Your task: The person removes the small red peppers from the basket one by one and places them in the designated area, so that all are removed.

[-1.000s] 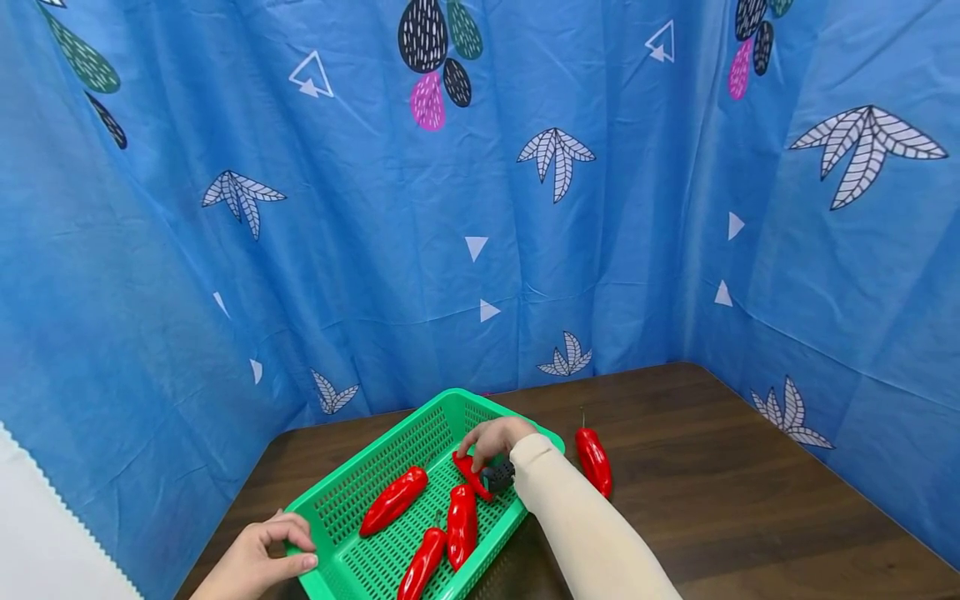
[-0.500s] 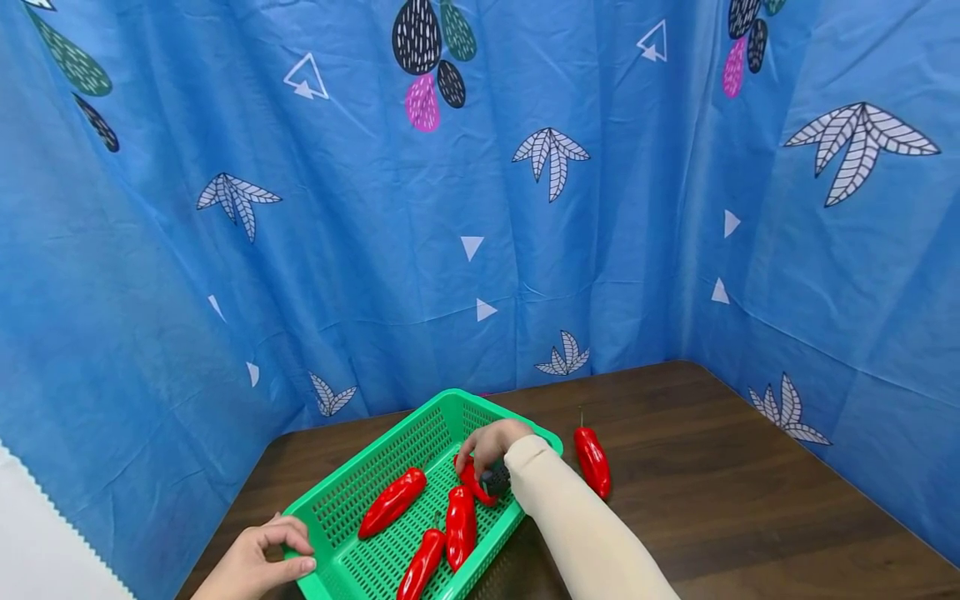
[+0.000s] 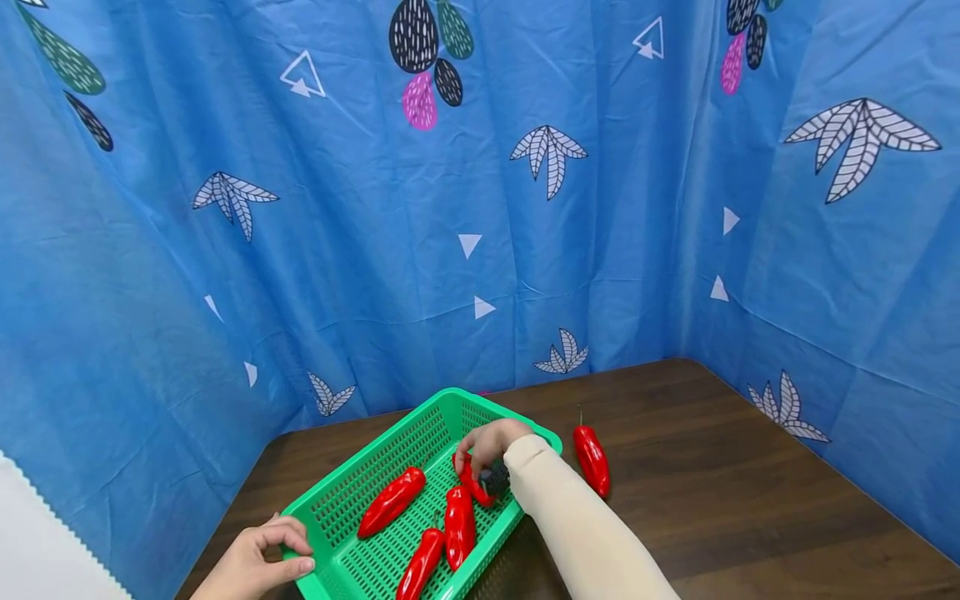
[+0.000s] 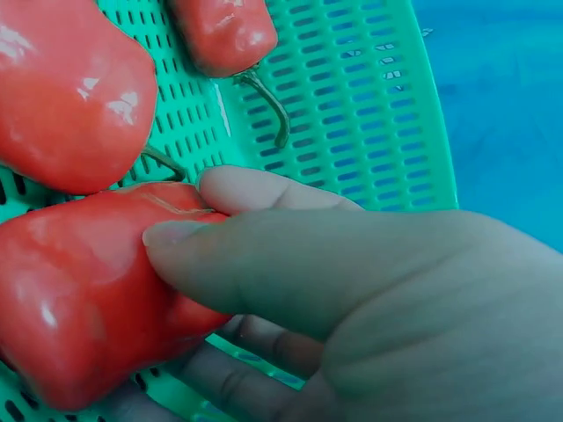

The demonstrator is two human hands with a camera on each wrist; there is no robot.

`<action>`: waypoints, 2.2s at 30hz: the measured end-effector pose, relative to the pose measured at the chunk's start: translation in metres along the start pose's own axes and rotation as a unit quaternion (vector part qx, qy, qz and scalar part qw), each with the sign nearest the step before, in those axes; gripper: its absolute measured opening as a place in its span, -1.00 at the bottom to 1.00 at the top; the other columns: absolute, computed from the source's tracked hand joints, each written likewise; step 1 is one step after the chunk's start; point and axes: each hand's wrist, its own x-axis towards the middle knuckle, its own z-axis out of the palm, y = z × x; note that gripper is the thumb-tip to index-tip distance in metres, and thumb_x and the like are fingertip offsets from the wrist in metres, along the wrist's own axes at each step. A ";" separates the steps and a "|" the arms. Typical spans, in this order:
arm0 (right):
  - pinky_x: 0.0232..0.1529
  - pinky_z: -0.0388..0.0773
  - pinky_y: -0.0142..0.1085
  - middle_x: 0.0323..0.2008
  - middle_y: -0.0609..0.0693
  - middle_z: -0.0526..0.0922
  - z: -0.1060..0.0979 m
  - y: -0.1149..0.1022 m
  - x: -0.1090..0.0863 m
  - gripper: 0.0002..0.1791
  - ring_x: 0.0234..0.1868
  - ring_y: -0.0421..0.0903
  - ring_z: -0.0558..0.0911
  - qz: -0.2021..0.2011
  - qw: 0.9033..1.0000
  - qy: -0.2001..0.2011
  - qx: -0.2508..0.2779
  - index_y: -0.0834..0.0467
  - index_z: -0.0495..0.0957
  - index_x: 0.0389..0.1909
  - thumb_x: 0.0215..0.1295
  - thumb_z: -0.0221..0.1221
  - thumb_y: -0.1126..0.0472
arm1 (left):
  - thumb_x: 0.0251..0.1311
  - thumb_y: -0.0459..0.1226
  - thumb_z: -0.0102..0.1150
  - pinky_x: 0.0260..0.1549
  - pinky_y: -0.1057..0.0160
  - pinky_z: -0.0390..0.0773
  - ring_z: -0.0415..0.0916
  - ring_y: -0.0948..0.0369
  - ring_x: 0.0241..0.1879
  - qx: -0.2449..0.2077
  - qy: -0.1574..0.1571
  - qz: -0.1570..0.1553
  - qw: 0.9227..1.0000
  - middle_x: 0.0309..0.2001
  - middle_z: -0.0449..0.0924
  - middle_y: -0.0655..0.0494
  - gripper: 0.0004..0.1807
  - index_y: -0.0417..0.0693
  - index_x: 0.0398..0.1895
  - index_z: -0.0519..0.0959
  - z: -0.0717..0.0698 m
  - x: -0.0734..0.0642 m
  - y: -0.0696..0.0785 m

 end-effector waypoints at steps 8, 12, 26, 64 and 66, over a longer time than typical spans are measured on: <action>-0.44 0.47 -0.35 -0.35 -0.05 0.53 0.001 -0.001 -0.001 -0.83 -0.43 -0.15 0.44 -0.006 1.000 0.004 0.003 0.15 0.63 -0.14 0.29 0.22 0.40 | 0.28 -0.46 0.21 0.05 0.73 0.34 0.49 0.31 -0.18 -0.006 -0.004 0.003 1.000 -0.22 0.60 0.29 -0.96 -0.30 -0.27 0.64 0.000 -0.001 0.000; -0.41 0.53 -0.32 -0.36 -0.04 0.55 0.002 -0.001 -0.001 -0.84 -0.41 -0.13 0.47 -0.011 1.000 0.005 0.022 0.18 0.62 -0.13 0.29 0.23 0.40 | 0.30 -0.45 0.21 0.10 0.79 0.26 0.50 0.31 -0.17 -0.011 -0.011 0.003 1.000 -0.21 0.61 0.28 -0.95 -0.30 -0.26 0.63 0.001 -0.001 0.001; -0.28 0.70 -0.14 -0.18 0.05 0.59 0.003 -0.003 0.003 -0.81 -0.23 -0.06 0.54 -0.032 0.995 0.049 0.084 0.13 0.61 -0.12 0.31 0.21 0.42 | 0.28 -0.45 0.22 0.12 0.81 0.21 0.50 0.31 -0.17 -0.011 -0.006 0.008 1.000 -0.23 0.61 0.28 -0.96 -0.27 -0.27 0.64 0.003 -0.001 0.001; 0.08 0.75 -0.02 0.10 0.07 0.48 -0.014 -0.031 -0.026 -0.69 0.17 0.06 0.46 -0.153 0.961 0.092 0.209 0.12 0.55 0.04 0.30 0.26 0.35 | 0.32 -0.51 0.13 -0.25 0.29 0.60 0.45 0.34 -0.13 -0.084 -0.031 0.002 0.996 -0.18 0.56 0.39 -0.92 -0.40 -0.22 0.60 -0.001 0.002 0.003; 0.09 0.75 0.00 0.09 0.09 0.48 -0.016 -0.033 -0.029 -0.70 0.16 0.07 0.47 -0.163 0.960 0.097 0.207 0.14 0.54 0.04 0.30 0.25 0.36 | 0.32 -0.51 0.12 -0.24 0.29 0.60 0.44 0.35 -0.13 -0.089 -0.032 0.002 0.996 -0.18 0.56 0.41 -0.92 -0.40 -0.21 0.60 -0.001 0.002 0.003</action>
